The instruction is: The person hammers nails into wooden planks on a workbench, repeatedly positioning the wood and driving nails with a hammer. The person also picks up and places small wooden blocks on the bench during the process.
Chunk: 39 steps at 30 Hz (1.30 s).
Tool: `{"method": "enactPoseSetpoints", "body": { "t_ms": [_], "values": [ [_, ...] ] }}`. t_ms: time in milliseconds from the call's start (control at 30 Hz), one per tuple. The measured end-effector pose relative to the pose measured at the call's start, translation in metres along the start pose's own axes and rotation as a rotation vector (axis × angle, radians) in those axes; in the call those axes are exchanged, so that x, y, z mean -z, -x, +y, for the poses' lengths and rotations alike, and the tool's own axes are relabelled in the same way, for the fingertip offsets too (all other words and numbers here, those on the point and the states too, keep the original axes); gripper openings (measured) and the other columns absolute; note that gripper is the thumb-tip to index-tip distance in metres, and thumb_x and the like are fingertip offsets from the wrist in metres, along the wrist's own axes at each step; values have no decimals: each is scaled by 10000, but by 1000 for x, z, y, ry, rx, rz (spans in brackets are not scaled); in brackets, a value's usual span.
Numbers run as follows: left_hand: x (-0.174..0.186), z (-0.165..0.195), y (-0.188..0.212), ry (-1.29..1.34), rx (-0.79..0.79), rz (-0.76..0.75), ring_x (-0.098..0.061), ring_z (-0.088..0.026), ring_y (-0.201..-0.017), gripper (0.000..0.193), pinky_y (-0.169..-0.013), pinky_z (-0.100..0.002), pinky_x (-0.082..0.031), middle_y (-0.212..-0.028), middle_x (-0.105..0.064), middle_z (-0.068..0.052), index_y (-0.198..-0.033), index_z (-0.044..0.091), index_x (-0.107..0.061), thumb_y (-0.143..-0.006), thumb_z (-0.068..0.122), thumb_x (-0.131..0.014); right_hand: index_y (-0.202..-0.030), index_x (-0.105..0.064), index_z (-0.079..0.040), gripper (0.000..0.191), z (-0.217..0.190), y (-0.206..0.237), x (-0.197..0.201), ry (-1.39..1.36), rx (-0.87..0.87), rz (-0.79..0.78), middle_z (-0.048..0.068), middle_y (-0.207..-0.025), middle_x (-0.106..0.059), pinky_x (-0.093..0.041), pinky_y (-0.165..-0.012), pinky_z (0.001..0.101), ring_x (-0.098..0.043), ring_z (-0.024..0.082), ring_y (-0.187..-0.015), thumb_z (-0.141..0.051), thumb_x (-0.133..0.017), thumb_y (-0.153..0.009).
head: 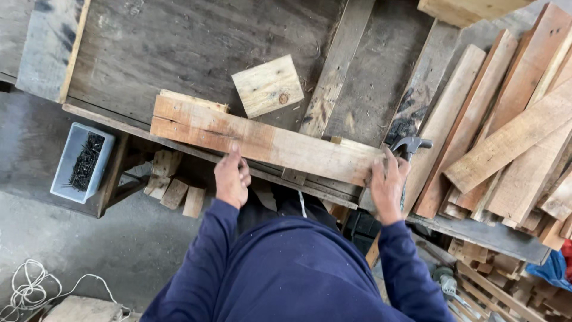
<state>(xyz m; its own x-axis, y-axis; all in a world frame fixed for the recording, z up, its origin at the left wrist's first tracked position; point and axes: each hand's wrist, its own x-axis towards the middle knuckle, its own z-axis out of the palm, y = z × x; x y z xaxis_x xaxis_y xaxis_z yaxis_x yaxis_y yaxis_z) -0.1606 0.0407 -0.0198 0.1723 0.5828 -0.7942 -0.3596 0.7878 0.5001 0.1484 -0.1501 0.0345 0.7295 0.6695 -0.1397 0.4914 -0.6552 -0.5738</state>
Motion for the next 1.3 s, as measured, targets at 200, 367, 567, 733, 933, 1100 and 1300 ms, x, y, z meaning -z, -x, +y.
{"method": "enactPoseSetpoints", "body": {
  "t_ms": [200, 367, 567, 733, 933, 1100, 1300],
  "values": [
    [8, 16, -12, 2, -6, 11, -383, -65, -451, 415, -366, -222, -253, -662, -464, 20, -791, 139, -500, -875, 419, -794, -1428, -583, -62, 423, -1, 11, -15, -60, 43, 57, 217, -1280, -396, -422, -1044, 432, -463, 357, -1188, -177, -612, -1021],
    [40, 41, -7, -58, 2, -40, -400, -65, -473, 434, -386, -223, -282, -687, -481, 15, -791, 128, -499, -898, 411, -810, -1406, -616, -86, 395, -2, 53, -26, -3, 3, 4, 181, -1234, -418, -428, -1040, 408, -471, 325, -1166, -154, -611, -1017],
    [63, 54, -17, -239, 108, -119, -420, -51, -479, 426, -379, -212, -267, -710, -547, -3, -753, 116, -541, -877, 413, -820, -1440, -593, -37, 380, -39, 68, -27, -40, 12, 121, 203, -1264, -396, -403, -1084, 415, -447, 320, -1201, -116, -559, -1070],
    [74, 55, -17, -739, -202, -338, -552, -140, -705, 346, -625, -281, -445, -853, -656, -51, -989, 24, -679, -892, 320, -830, -1324, -664, -30, 316, -132, 1, -26, 24, 226, 94, 184, -1306, -522, -439, -1087, 428, -514, 326, -1258, -151, -661, -1033],
    [52, 48, -4, -1064, -369, -408, -697, -323, -983, 408, -880, -382, -525, -1047, -739, -158, -1154, 9, -687, -835, 247, -777, -1500, -561, -35, 472, -254, -120, -84, -60, 612, -138, 191, -1429, -504, -452, -1118, 463, -535, 372, -1314, -259, -671, -1099],
    [30, 36, -16, -1068, -553, -313, -655, -406, -1077, 359, -918, -430, -515, -1114, -725, -198, -1113, 4, -707, -832, 225, -737, -1432, -639, -150, 429, -281, -136, -105, 142, 522, -457, 163, -1326, -513, -469, -1092, 422, -594, 328, -1199, -399, -632, -1082],
    [30, 38, -38, -1744, -1129, -382, -600, -426, -1131, 374, -983, -543, -444, -1186, -695, -192, -1113, 41, -750, -762, 112, -642, -1347, -681, -127, 497, -239, -85, -99, 81, 342, -434, 112, -1167, -549, -510, -931, 401, -598, 258, -1066, -483, -671, -999]
  ]
}}
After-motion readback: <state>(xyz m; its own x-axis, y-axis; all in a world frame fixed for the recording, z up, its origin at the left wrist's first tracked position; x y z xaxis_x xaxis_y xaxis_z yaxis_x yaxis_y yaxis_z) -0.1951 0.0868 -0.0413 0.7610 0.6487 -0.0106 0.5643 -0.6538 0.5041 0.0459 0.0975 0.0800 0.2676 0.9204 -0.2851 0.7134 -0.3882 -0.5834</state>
